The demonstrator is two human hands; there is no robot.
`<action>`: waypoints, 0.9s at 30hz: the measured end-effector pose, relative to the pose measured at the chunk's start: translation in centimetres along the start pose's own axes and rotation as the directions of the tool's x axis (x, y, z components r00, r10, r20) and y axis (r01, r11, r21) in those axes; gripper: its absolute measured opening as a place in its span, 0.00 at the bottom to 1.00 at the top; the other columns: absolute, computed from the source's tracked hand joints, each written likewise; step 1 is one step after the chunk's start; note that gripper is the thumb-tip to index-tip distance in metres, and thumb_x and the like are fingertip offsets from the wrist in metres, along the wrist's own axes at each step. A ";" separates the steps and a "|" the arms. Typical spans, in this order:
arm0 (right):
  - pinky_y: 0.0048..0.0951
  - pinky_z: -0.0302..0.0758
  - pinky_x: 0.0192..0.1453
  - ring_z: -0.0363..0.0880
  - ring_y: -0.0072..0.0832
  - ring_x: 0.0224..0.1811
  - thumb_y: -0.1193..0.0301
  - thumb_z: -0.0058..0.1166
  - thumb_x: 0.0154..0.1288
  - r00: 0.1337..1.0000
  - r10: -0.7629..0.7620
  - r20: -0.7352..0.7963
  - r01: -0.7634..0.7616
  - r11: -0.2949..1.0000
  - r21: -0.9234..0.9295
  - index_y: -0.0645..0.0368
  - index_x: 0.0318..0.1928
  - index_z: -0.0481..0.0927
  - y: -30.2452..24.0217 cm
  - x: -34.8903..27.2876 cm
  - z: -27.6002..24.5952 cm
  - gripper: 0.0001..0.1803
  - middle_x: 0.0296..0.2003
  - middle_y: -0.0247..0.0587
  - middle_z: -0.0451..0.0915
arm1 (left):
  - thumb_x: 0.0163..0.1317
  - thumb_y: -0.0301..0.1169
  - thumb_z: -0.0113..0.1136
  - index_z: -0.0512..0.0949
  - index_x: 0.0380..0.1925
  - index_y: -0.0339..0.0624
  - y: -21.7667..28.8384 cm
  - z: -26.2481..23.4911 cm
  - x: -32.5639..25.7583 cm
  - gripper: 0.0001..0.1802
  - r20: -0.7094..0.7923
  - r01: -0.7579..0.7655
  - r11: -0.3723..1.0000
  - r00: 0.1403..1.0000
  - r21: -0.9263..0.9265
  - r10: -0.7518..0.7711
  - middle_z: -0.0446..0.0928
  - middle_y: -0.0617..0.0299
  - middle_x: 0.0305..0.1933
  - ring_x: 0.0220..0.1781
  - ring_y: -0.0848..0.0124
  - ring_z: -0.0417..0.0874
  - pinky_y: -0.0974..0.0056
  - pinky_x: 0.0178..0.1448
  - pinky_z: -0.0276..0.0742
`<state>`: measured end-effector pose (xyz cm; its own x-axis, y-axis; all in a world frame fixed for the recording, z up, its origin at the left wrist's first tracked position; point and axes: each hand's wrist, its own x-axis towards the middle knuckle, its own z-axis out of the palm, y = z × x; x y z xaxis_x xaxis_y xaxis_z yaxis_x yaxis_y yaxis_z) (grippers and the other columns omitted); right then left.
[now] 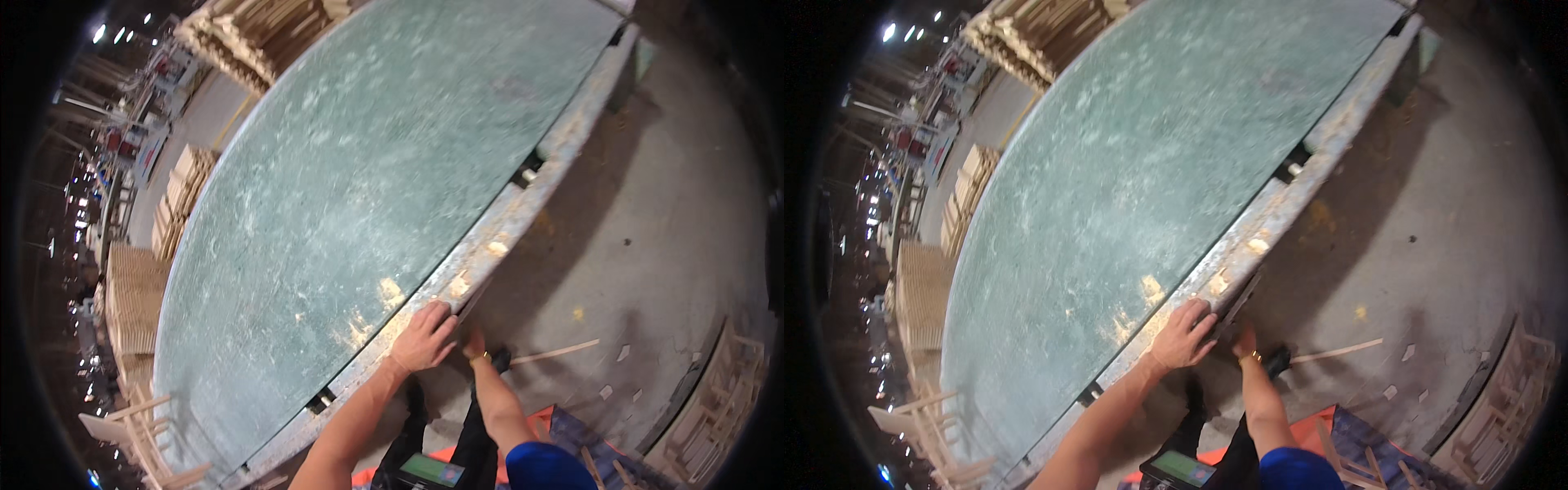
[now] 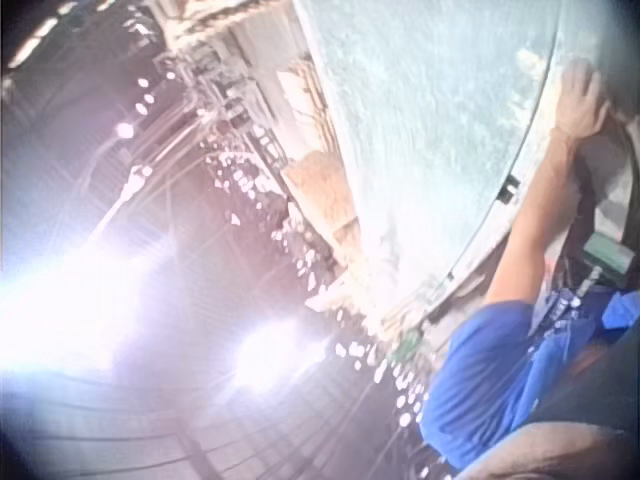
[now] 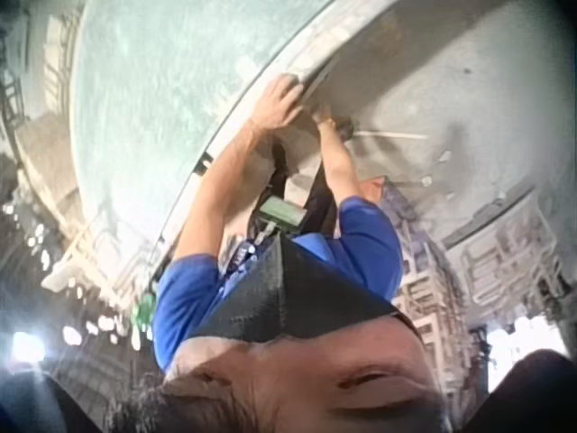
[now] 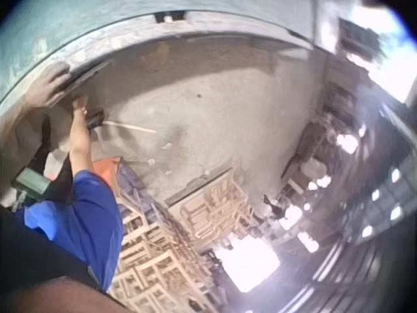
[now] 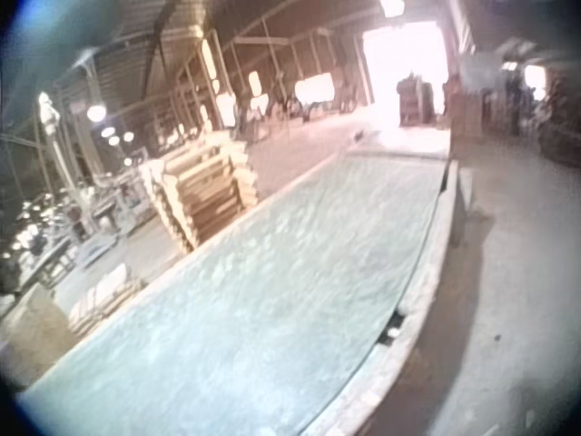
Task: The person applies glue to small wooden blocks using a brush and a small container. They pick up individual blocks from a pile, apply the adhesive to specific surfaces, and place the treated pieces into a metal tray. The process is repetitive and performed one piece at a time in a workshop setting.
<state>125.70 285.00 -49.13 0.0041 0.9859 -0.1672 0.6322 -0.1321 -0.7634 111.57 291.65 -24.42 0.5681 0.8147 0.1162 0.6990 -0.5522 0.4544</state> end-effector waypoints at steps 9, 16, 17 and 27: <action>0.40 0.73 0.48 0.76 0.46 0.47 0.61 0.54 0.55 0.944 0.139 0.298 -0.249 0.894 0.373 0.57 0.49 0.75 6.4 3.4 4.2 0.22 0.44 0.51 0.78 | 0.45 0.35 0.66 0.72 0.47 0.42 -0.7 0.3 0.2 0.26 0.014 0.050 0.998 0.999 -0.031 -0.050 0.68 0.49 0.54 0.57 0.51 0.70 0.54 0.56 0.70; 0.37 0.70 0.53 0.75 0.42 0.50 0.63 0.52 0.56 0.908 0.195 0.371 -0.316 0.899 0.304 0.57 0.51 0.74 7.2 4.5 4.1 0.22 0.46 0.48 0.77 | 0.50 0.36 0.62 0.72 0.49 0.44 -0.7 0.6 -0.1 0.24 0.041 0.095 0.996 0.995 -0.002 -0.094 0.66 0.51 0.57 0.60 0.54 0.67 0.56 0.59 0.68; 0.37 0.70 0.53 0.74 0.42 0.51 0.64 0.52 0.56 0.902 0.200 0.381 -0.325 0.897 0.299 0.57 0.51 0.74 7.0 4.0 4.2 0.22 0.47 0.48 0.77 | 0.50 0.36 0.62 0.72 0.48 0.44 -0.6 0.5 -0.3 0.24 0.048 0.097 0.995 0.994 -0.006 -0.096 0.66 0.51 0.57 0.60 0.54 0.67 0.56 0.59 0.68; 0.32 0.66 0.59 0.72 0.36 0.55 0.67 0.49 0.57 0.919 0.179 0.351 -0.298 0.898 0.323 0.57 0.53 0.73 8.2 2.7 4.7 0.22 0.50 0.44 0.76 | 0.45 0.36 0.66 0.74 0.44 0.44 -0.6 0.9 0.8 0.24 0.032 0.047 0.999 0.998 -0.021 -0.046 0.69 0.51 0.54 0.57 0.52 0.70 0.55 0.57 0.68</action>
<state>127.26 286.12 -58.73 -0.1549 0.8466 -0.5091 0.3166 -0.4456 -0.8374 112.01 292.45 -25.44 0.5486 0.8334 0.0667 0.7156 -0.5093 0.4781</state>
